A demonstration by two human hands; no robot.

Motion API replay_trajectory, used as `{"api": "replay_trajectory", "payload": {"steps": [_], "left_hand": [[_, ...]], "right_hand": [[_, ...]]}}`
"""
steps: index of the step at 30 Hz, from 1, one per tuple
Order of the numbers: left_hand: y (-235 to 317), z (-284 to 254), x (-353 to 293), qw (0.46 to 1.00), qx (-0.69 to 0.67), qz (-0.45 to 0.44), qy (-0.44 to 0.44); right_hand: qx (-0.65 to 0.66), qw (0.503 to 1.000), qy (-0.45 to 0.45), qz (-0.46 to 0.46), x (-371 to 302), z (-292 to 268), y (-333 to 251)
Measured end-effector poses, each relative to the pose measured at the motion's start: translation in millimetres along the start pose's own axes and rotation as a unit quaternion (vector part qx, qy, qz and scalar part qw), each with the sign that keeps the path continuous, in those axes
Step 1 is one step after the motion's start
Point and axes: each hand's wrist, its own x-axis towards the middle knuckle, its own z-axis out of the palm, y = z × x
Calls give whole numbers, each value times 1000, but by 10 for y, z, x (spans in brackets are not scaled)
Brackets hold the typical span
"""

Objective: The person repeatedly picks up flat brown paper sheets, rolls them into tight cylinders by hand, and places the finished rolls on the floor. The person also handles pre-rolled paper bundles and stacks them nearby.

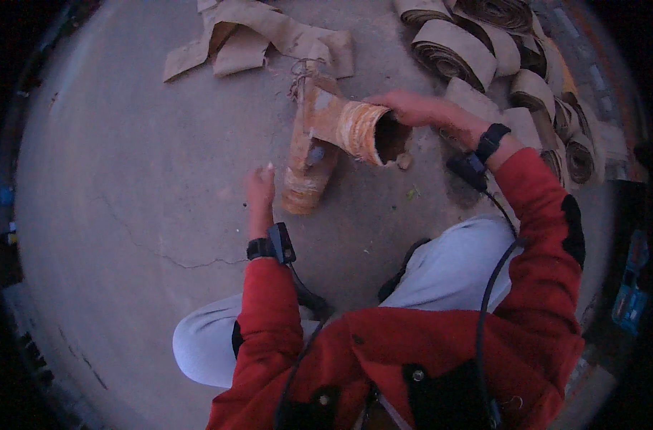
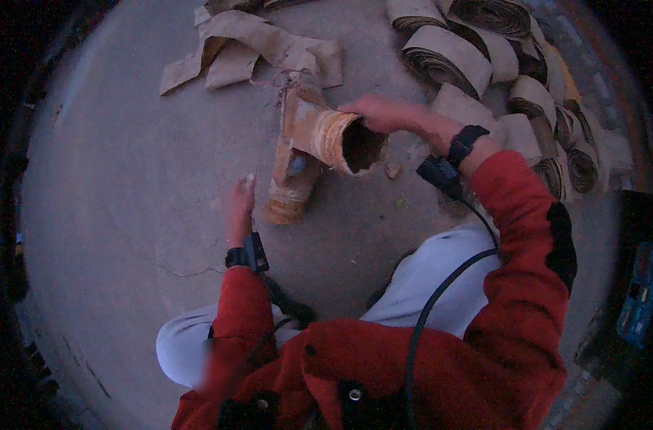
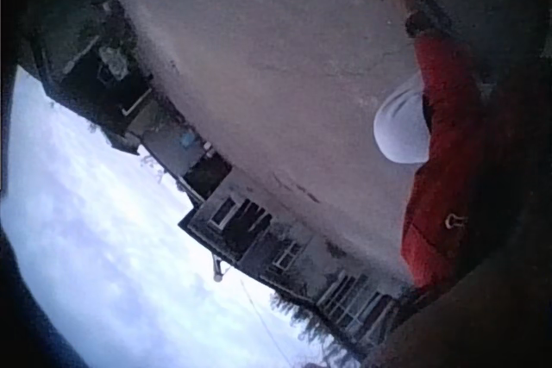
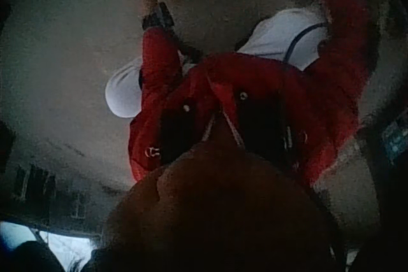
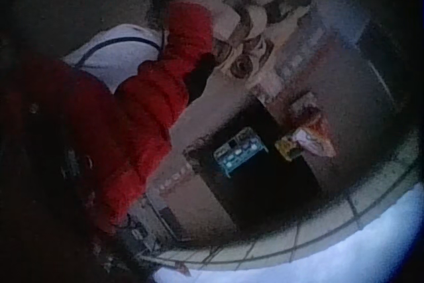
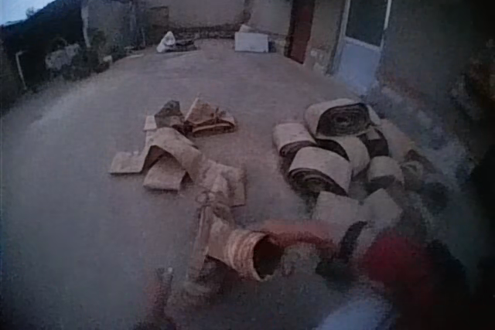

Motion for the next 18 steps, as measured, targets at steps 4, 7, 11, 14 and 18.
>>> {"api": "replay_trajectory", "payload": {"steps": [4,7,11,14,18], "left_hand": [[-784,264,-223,887,-336,-243,-202],[-894,305,-409,816,-456,-225,-274],[-792,152,-643,801,-462,-228,-305],[-713,56,-807,832,-400,-214,-318],[-575,-141,-960,847,-414,-125,-308]], "right_hand": [[-82,993,-46,74,-7,18,-14],[-73,995,-11,68,-31,78,-85],[-68,996,8,54,-39,2,-334],[-98,994,9,40,-102,-166,-543],[-120,989,42,76,-250,-401,-857]]}}
